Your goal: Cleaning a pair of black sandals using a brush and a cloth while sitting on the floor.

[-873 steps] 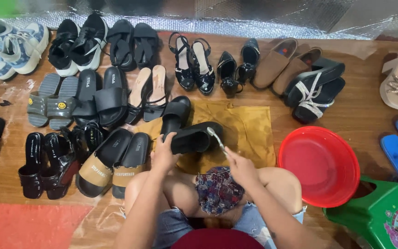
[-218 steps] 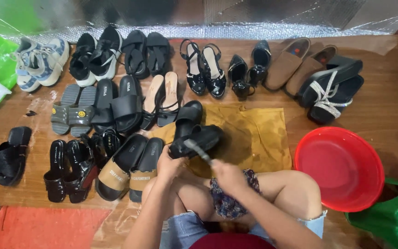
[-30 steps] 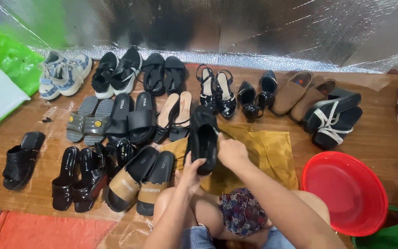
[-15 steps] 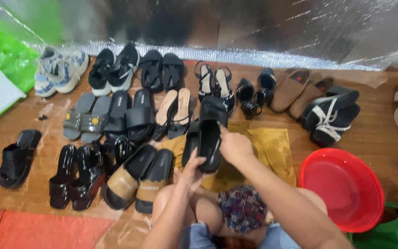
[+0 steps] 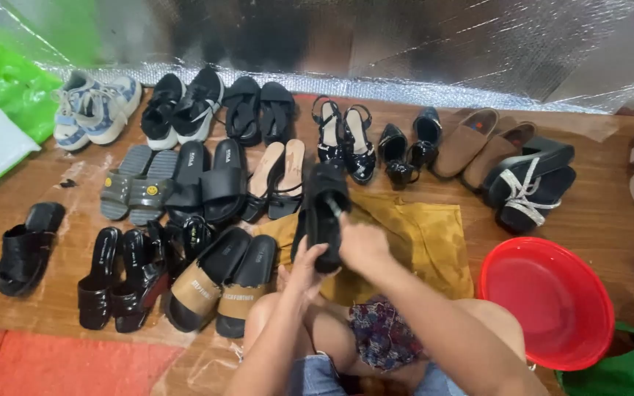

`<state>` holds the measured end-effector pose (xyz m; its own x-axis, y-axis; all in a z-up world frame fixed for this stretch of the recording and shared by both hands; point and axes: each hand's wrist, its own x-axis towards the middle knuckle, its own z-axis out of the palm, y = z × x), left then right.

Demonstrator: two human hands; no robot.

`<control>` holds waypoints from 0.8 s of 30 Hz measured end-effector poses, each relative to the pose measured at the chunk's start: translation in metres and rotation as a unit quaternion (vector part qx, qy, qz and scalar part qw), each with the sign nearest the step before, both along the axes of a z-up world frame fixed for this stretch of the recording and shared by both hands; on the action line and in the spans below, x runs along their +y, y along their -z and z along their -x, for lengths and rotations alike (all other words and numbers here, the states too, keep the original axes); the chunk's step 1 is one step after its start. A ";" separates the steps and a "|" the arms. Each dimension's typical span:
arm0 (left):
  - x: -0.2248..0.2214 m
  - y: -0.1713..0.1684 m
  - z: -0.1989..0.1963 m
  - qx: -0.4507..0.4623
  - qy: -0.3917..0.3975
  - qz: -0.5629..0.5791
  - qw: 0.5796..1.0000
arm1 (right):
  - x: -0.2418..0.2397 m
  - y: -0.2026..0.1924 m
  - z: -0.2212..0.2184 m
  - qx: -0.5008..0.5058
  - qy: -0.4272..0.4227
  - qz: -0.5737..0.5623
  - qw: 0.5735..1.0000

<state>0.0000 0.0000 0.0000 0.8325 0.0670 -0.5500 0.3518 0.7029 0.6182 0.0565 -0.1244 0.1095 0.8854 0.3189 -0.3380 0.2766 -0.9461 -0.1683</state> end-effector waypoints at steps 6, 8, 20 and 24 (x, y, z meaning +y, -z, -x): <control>-0.002 -0.004 0.004 0.004 0.005 -0.002 1.000 | -0.002 0.056 -0.040 -0.080 -0.003 0.024 0.996; -0.002 -0.002 0.003 0.009 -0.002 -0.009 1.000 | 0.003 0.064 -0.033 -0.099 -0.012 0.029 0.995; -0.001 0.018 -0.009 -0.013 -0.039 -0.212 0.976 | -0.002 0.078 -0.038 -0.104 -0.015 0.065 0.992; -0.005 -0.007 -0.005 0.015 -0.066 -0.216 0.974 | 0.004 0.069 -0.023 -0.129 -0.029 0.057 0.990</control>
<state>0.0046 -0.0048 0.0071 0.7853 0.4034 -0.4696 0.2975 0.4193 0.8577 0.0795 -0.1209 0.0407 0.9283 0.3447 -0.1391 0.3509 -0.9362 0.0219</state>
